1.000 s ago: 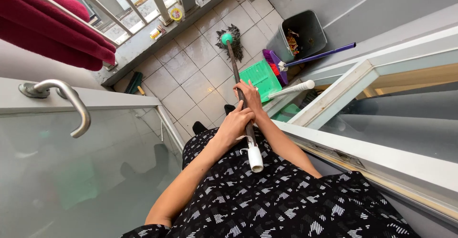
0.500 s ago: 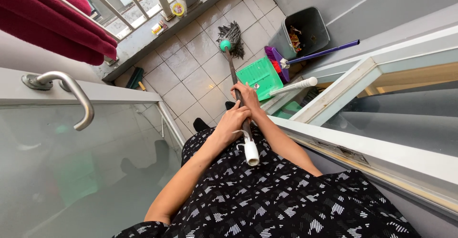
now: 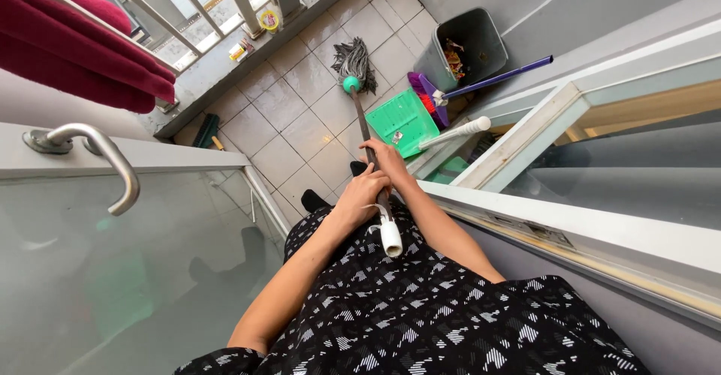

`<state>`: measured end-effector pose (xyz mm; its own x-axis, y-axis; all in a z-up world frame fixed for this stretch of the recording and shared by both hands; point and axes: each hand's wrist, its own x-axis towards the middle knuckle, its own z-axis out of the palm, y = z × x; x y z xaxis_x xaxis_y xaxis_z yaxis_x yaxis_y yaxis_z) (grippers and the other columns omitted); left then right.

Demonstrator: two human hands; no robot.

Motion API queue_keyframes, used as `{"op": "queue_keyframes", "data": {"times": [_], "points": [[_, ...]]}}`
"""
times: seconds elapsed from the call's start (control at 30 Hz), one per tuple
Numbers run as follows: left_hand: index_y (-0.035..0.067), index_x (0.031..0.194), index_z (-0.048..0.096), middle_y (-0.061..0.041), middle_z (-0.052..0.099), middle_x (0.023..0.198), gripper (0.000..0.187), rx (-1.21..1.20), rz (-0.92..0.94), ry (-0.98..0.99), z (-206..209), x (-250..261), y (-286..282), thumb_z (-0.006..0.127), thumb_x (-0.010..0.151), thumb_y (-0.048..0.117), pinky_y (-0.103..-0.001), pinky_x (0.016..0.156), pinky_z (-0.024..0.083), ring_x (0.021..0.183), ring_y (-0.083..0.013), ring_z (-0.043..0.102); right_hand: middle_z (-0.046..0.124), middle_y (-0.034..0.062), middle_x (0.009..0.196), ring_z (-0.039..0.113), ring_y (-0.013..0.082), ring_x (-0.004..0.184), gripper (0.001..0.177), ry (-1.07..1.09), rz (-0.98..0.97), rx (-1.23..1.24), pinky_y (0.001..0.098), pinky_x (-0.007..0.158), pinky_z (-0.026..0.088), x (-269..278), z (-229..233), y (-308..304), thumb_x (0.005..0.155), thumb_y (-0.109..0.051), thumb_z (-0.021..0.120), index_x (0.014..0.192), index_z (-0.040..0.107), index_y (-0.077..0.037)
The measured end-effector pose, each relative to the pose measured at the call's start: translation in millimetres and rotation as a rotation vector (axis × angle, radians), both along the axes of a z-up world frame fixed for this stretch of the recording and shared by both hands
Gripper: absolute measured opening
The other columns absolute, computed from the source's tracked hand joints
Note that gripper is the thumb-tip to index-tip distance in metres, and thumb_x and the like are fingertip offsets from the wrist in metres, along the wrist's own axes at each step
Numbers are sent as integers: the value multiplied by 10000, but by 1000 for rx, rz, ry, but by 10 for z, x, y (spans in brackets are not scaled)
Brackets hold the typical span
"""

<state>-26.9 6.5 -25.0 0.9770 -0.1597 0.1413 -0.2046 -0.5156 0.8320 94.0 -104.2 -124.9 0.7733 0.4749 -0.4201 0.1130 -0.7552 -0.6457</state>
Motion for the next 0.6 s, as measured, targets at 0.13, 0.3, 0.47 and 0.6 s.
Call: {"op": "queue_keyframes", "data": {"times": [0.13, 0.3, 0.47, 0.6], "points": [[43, 885, 623, -121, 669, 879, 229, -7, -12, 2, -104, -9, -16, 692, 692, -59, -555, 1204, 342, 906, -401, 661, 664, 118, 1351, 678, 338, 1106, 486, -159, 87, 115, 391, 890, 539, 22, -422, -154, 840, 36, 627, 1268, 686, -186], [50, 896, 624, -113, 663, 936, 222, 21, -23, 75, -115, -26, -52, 718, 713, -34, -488, 1001, 483, 1017, -435, 619, 655, 129, 1362, 652, 339, 1180, 556, -251, 132, 241, 399, 959, 525, -28, -424, -267, 866, 68, 608, 1361, 665, -178], [32, 861, 644, -123, 674, 943, 345, 98, -80, 63, 94, 14, -40, 758, 541, -30, -509, 857, 518, 1072, -487, 573, 703, 106, 1244, 676, 323, 1077, 510, -174, 114, 145, 403, 874, 519, 1, -100, -190, 820, -35, 767, 1302, 645, -148], [45, 885, 649, -114, 675, 971, 307, 112, -65, 123, 21, 91, -64, 750, 605, -27, -508, 889, 522, 1056, -459, 597, 694, 113, 1232, 706, 306, 1035, 529, -229, 155, 180, 391, 860, 545, 129, -269, -190, 789, -7, 729, 1297, 649, -131]]}}
